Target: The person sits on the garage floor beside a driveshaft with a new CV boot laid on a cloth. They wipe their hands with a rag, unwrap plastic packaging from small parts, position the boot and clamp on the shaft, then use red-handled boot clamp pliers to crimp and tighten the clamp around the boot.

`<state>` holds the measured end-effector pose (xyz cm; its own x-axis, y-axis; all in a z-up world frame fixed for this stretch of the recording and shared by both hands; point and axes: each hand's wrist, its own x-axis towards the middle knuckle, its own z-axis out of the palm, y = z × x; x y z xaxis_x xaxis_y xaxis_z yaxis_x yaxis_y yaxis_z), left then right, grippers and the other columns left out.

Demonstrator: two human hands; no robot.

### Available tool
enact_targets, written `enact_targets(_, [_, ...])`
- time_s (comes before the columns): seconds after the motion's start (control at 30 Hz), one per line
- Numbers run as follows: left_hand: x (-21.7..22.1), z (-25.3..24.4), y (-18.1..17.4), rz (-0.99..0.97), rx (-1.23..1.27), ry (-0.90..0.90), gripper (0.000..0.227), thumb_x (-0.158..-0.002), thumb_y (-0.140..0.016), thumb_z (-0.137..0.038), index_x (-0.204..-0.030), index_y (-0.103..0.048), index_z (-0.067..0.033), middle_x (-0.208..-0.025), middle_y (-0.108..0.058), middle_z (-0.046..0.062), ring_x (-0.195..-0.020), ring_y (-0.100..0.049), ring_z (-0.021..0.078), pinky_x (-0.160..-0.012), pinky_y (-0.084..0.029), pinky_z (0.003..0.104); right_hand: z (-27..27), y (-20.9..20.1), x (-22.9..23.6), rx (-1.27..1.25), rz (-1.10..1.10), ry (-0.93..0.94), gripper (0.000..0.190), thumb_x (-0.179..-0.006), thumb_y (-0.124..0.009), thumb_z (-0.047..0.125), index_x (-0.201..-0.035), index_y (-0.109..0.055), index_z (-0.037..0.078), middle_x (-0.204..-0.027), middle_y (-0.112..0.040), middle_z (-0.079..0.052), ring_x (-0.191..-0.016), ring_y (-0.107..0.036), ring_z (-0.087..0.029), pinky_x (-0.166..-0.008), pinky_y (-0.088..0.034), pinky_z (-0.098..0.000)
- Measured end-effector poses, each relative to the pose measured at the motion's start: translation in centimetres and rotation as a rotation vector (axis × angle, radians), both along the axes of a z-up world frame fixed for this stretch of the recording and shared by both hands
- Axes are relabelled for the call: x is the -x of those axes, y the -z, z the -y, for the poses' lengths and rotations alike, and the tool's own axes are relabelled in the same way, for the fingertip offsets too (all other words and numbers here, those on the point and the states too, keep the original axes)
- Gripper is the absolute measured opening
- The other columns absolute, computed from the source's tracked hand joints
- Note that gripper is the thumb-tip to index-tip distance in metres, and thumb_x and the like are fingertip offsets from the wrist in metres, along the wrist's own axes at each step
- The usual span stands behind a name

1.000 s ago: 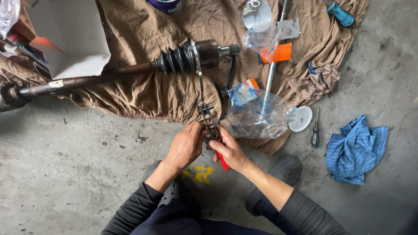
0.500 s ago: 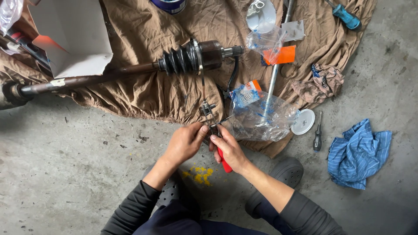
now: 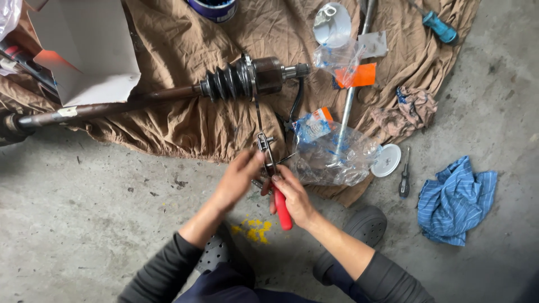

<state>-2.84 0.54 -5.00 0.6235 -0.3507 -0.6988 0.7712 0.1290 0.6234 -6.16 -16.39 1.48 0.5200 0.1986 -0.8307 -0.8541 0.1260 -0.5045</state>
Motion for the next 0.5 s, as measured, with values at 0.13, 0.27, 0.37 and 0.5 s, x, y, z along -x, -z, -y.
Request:
enact_targets(0.13, [4.3, 2.7, 0.0, 0.026, 0.045, -0.251, 0.037, -0.100, -0.059, -0.022, -0.132, -0.052, -0.0052, -0.108, -0.067, 0.003, -0.099, -0.061, 0.0085, -0.087, -0.051, 0.024, 0.2, 1.6, 0.7, -0.084, 0.045, 0.023, 0.040, -0.108, -0.045, 0.035, -0.132, -0.049, 0.002, -0.095, -0.064, -0.009, -0.065, -0.067, -0.018, -0.060, -0.057, -0.0305])
enact_targets(0.27, [5.3, 2.3, 0.0, -0.043, 0.073, -0.449, 0.025, -0.105, -0.058, -0.019, -0.123, -0.056, -0.0008, -0.100, -0.067, 0.006, -0.089, -0.063, 0.0115, -0.078, -0.055, 0.028, 0.9, 1.4, -0.5, 0.240, 0.257, -0.517, 0.033, -0.109, -0.056, 0.035, -0.127, -0.063, 0.008, -0.099, -0.068, -0.007, -0.081, -0.067, -0.011, -0.072, -0.055, -0.0283])
enact_targets(0.37, [4.1, 1.7, -0.8, -0.069, 0.060, -0.428, 0.025, -0.104, -0.058, -0.022, -0.118, -0.053, -0.0021, -0.096, -0.068, 0.007, -0.082, -0.071, 0.0130, -0.069, -0.059, 0.028, 1.7, 0.7, -4.6, 0.663, 0.485, -0.761, 0.030, -0.107, -0.063, 0.037, -0.113, -0.073, 0.009, -0.089, -0.073, -0.007, -0.074, -0.065, -0.011, -0.066, -0.051, -0.0284])
enact_targets(0.5, [3.8, 1.4, -1.9, -0.078, -0.034, -0.329, 0.027, -0.102, -0.058, -0.026, -0.117, -0.051, -0.0039, -0.092, -0.070, 0.007, -0.071, -0.074, 0.0153, -0.054, -0.054, 0.027, -0.2, -1.0, -11.6, 0.543, 0.533, -0.357, 0.033, -0.096, -0.065, 0.032, -0.115, -0.062, 0.006, -0.096, -0.066, 0.002, -0.079, -0.063, -0.006, -0.056, -0.055, -0.0264])
